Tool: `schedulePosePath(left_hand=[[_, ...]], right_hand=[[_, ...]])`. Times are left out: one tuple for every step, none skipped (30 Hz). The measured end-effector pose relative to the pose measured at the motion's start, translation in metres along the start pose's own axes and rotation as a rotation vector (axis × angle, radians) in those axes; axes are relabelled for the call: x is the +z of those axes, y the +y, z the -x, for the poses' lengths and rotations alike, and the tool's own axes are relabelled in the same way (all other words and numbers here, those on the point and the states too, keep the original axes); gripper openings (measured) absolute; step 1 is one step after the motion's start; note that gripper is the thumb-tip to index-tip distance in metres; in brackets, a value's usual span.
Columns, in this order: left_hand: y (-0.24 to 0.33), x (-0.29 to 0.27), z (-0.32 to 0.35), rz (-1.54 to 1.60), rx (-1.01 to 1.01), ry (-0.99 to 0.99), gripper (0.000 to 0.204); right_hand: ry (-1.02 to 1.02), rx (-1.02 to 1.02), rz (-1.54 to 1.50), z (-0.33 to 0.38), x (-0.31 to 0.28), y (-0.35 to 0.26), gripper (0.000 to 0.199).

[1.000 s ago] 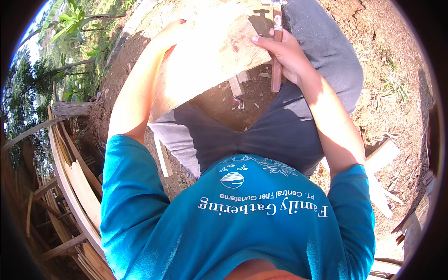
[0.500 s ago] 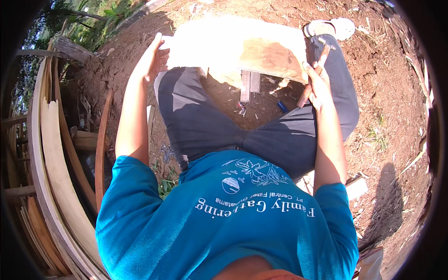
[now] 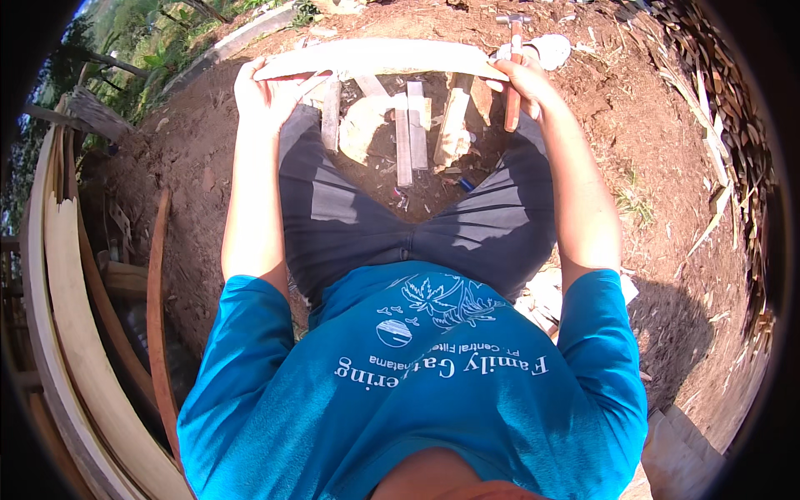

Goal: The person sits on the ground, hammers nails into a wood plank, and then scrapes the edge of another piece of wood using a small knife.

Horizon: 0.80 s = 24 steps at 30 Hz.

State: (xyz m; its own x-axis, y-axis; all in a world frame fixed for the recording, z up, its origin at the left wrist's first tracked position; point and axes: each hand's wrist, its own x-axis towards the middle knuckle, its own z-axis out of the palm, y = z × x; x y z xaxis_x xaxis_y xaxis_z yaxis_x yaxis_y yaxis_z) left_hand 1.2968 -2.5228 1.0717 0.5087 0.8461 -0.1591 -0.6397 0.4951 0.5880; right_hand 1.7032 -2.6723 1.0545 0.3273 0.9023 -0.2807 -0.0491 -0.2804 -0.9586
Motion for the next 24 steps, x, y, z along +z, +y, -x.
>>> schedulePosePath(left_hand=[[0.004, 0.018, -0.002, 0.001, -0.005, 0.036, 0.051], [0.000, 0.039, 0.001, -0.040, 0.006, 0.082, 0.064], [0.005, 0.048, 0.004, -0.040, 0.003, 0.084, 0.065], [0.010, 0.051, 0.005, -0.038, -0.002, 0.092, 0.066], [0.020, 0.050, 0.010, -0.043, 0.008, 0.111, 0.068], [0.033, 0.026, 0.003, -0.017, -0.007, 0.014, 0.067], [0.037, 0.023, 0.001, -0.041, 0.027, -0.023, 0.066], [0.038, 0.023, 0.000, -0.063, 0.056, -0.064, 0.065], [0.039, 0.022, 0.000, -0.084, 0.086, -0.104, 0.065], [0.043, 0.025, 0.005, -0.060, 0.031, -0.108, 0.065], [0.045, 0.026, 0.007, -0.071, 0.045, -0.104, 0.065], [0.047, 0.027, 0.007, -0.081, 0.060, -0.100, 0.065], [0.051, 0.030, 0.010, -0.094, 0.080, -0.095, 0.065], [0.054, 0.032, 0.014, -0.100, 0.087, -0.079, 0.065], [0.055, 0.034, 0.017, -0.106, 0.094, -0.063, 0.064], [0.057, 0.036, 0.023, -0.112, 0.102, -0.044, 0.064], [0.057, 0.036, 0.026, -0.117, 0.108, -0.025, 0.064], [0.058, 0.033, 0.026, -0.130, 0.123, -0.027, 0.064], [0.063, 0.028, 0.028, -0.146, 0.145, -0.024, 0.064], [0.067, 0.024, 0.030, -0.162, 0.165, -0.020, 0.064], [0.071, 0.019, 0.030, -0.167, 0.175, -0.009, 0.064], [0.067, 0.016, 0.025, -0.169, 0.176, -0.019, 0.064], [0.066, 0.012, 0.024, -0.176, 0.182, -0.025, 0.063], [0.065, 0.009, 0.023, -0.183, 0.189, -0.035, 0.063]], right_hand=[[-0.012, 0.027, -0.014, -0.010, -0.009, -0.001, 0.015], [0.016, 0.033, 0.107, -0.019, -0.020, 0.000, 0.015], [0.025, 0.035, 0.220, -0.026, -0.022, -0.003, 0.015], [0.007, 0.055, 0.168, -0.028, -0.019, -0.008, 0.016], [-0.030, 0.071, 0.112, -0.027, -0.006, -0.019, 0.016], [-0.092, 0.112, 0.107, -0.024, 0.005, -0.029, 0.019], [-0.115, 0.122, 0.127, -0.029, 0.006, -0.029, 0.020], [-0.133, 0.134, 0.147, -0.036, 0.004, -0.029, 0.021], [-0.134, 0.126, 0.170, -0.042, 0.003, -0.027, 0.021], [-0.139, 0.122, 0.192, -0.044, 0.006, -0.026, 0.022], [-0.143, 0.116, 0.215, -0.046, 0.010, -0.027, 0.022], [-0.160, 0.130, 0.243, -0.047, 0.010, -0.028, 0.022], [-0.183, 0.141, 0.272, -0.048, 0.014, -0.030, 0.022], [-0.180, 0.144, 0.295, -0.048, 0.017, -0.030, 0.024], [-0.176, 0.147, 0.318, -0.047, 0.019, -0.030, 0.026], [-0.199, 0.160, 0.376, -0.046, 0.022, -0.034, 0.026], [-0.205, 0.163, 0.384, -0.044, 0.025, -0.036, 0.027], [-0.210, 0.165, 0.392, -0.043, 0.028, -0.039, 0.028], [-0.208, 0.154, 0.349, -0.037, 0.038, -0.042, 0.028], [-0.220, 0.150, 0.337, -0.039, 0.043, -0.041, 0.028], [-0.233, 0.146, 0.324, -0.040, 0.049, -0.041, 0.028], [-0.237, 0.153, 0.348, -0.048, 0.039, -0.040, 0.028], [-0.234, 0.142, 0.348, -0.054, 0.037, -0.036, 0.028], [-0.229, 0.131, 0.347, -0.059, 0.036, -0.032, 0.028]])
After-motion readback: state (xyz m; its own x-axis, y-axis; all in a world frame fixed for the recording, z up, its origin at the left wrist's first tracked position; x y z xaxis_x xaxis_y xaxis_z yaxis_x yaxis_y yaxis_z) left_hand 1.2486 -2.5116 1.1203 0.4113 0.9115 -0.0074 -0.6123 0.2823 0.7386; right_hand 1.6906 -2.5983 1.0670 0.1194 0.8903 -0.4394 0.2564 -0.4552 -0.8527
